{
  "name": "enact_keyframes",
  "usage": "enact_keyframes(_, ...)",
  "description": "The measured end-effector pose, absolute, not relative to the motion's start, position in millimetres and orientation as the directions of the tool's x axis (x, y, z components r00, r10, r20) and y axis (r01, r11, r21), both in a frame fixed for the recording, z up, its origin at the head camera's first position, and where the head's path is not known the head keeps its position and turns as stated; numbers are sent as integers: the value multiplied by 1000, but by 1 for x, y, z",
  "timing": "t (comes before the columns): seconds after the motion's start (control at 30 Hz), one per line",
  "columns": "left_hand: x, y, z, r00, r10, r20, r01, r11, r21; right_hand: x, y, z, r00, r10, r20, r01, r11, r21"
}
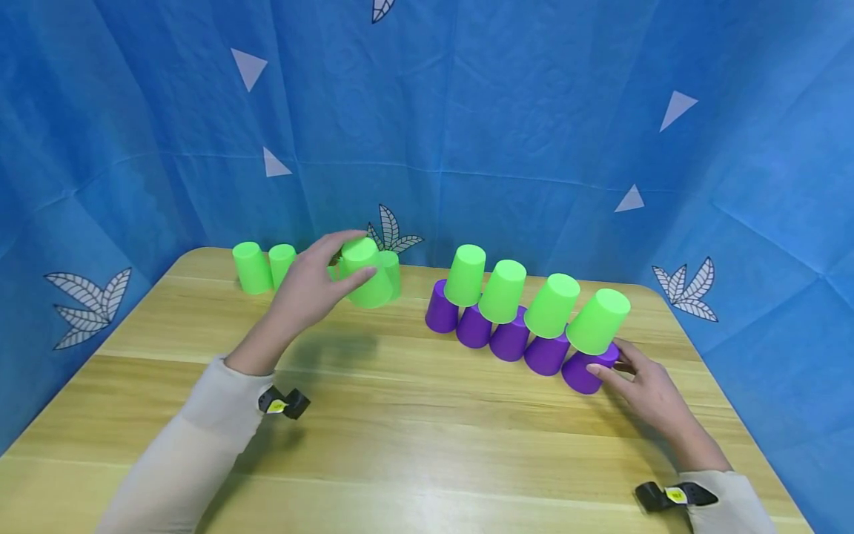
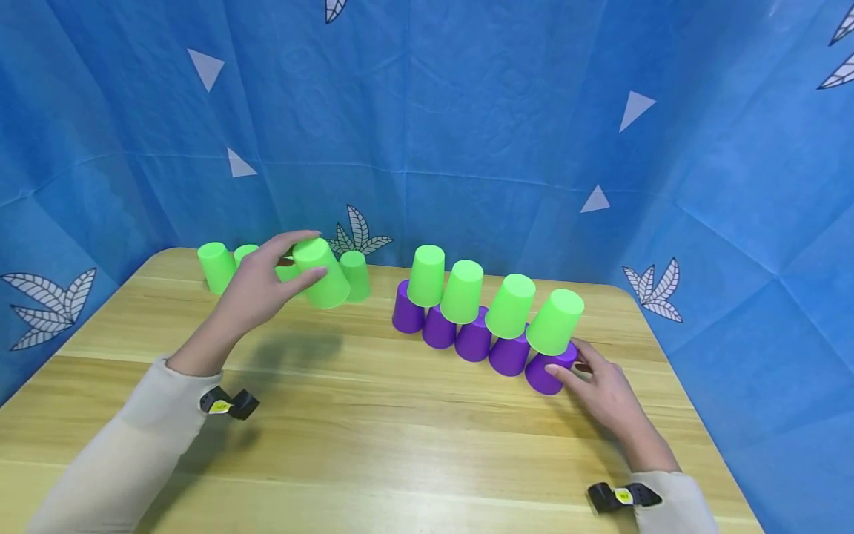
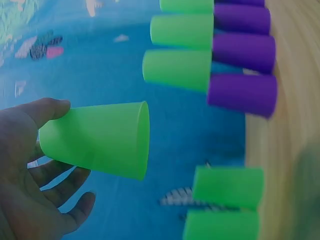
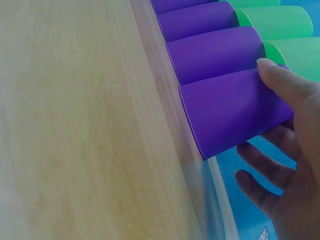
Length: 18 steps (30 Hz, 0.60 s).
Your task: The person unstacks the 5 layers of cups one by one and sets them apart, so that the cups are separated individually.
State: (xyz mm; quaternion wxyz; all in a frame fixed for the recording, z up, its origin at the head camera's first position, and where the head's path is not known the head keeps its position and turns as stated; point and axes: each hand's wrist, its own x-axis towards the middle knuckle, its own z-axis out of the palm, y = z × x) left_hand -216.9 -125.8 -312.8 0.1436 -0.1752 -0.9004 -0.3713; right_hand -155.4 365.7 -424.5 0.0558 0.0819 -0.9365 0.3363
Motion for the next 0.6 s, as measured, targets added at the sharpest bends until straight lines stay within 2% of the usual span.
enact_keyframes(0.3,-225,-177,-341,-926,87,366,324,681,657,-156,365,-425,-978,-118,172,-200,763,-615)
enact_keyframes(0.6,-232,-208,-348,-944,17,328,244,706,664,-155,364,-425,-979,-114,170,-196,764,-615)
